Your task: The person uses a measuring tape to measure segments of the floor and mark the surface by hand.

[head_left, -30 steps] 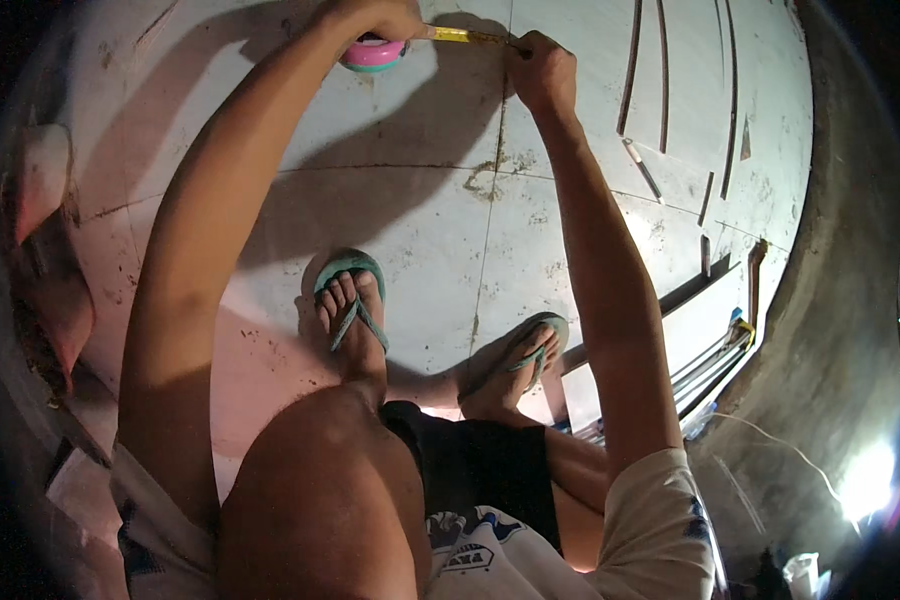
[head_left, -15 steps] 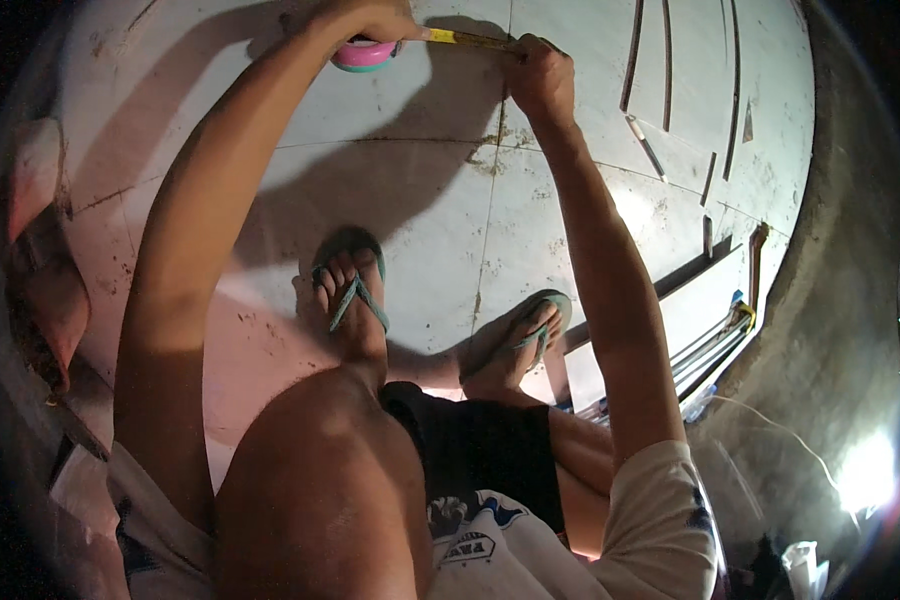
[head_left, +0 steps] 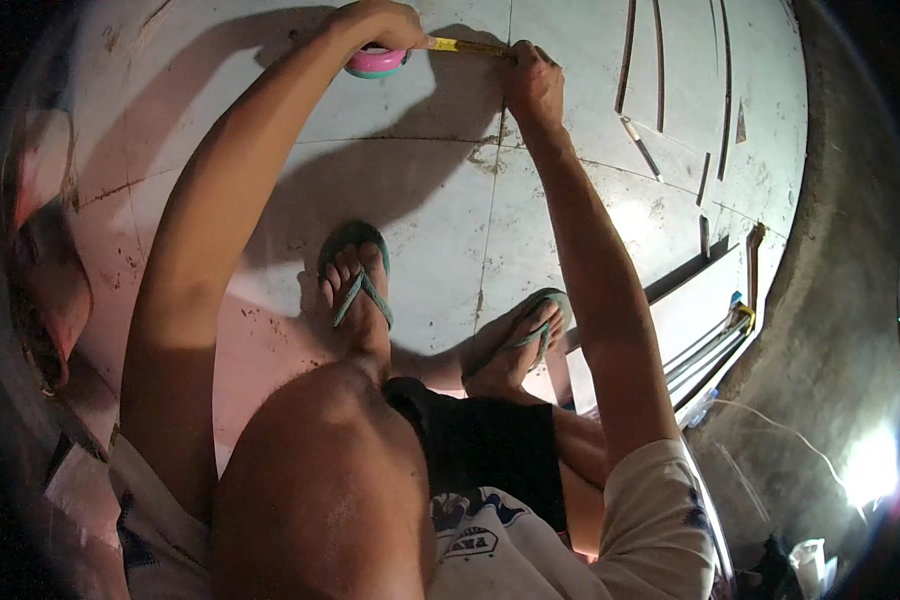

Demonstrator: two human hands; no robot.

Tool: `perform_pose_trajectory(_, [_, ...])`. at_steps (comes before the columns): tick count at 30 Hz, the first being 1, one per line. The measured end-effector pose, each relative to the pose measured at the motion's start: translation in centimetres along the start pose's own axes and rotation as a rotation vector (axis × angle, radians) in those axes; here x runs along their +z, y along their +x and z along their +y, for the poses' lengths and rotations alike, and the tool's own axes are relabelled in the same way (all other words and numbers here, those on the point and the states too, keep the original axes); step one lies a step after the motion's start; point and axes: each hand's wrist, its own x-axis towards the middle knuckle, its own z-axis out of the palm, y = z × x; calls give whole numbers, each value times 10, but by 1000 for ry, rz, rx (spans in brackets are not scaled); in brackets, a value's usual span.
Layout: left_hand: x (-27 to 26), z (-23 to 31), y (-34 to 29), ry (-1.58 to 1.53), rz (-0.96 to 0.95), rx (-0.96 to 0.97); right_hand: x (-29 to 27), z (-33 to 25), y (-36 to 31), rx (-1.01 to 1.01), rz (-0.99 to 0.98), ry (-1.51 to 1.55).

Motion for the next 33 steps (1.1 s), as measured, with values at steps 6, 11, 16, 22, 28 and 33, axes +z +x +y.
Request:
perform_pose_trajectory(6, [-23,22,-15,4,-47,-66,1,9,9,-146,215,-28])
perform_pose_trajectory(11, [-68,58,-37,-180,-95,-323,-5,11,34,-201,332,-30])
perform_pose_trajectory(16, [-86,43,-16,-143,-8,-352,4,19,71,-204,322,-47])
perform_pose_trajectory(22, [-94,37,2,-111,0,-375,11,22,96,-99,179,16])
perform_pose_trajectory(28, [-90,32,3,-148,-43,-430,11,22,90,-157,159,49])
perform_pose_trajectory(33, [-85,34,-3,-173,-74,-448,6,18,82,-216,141,63])
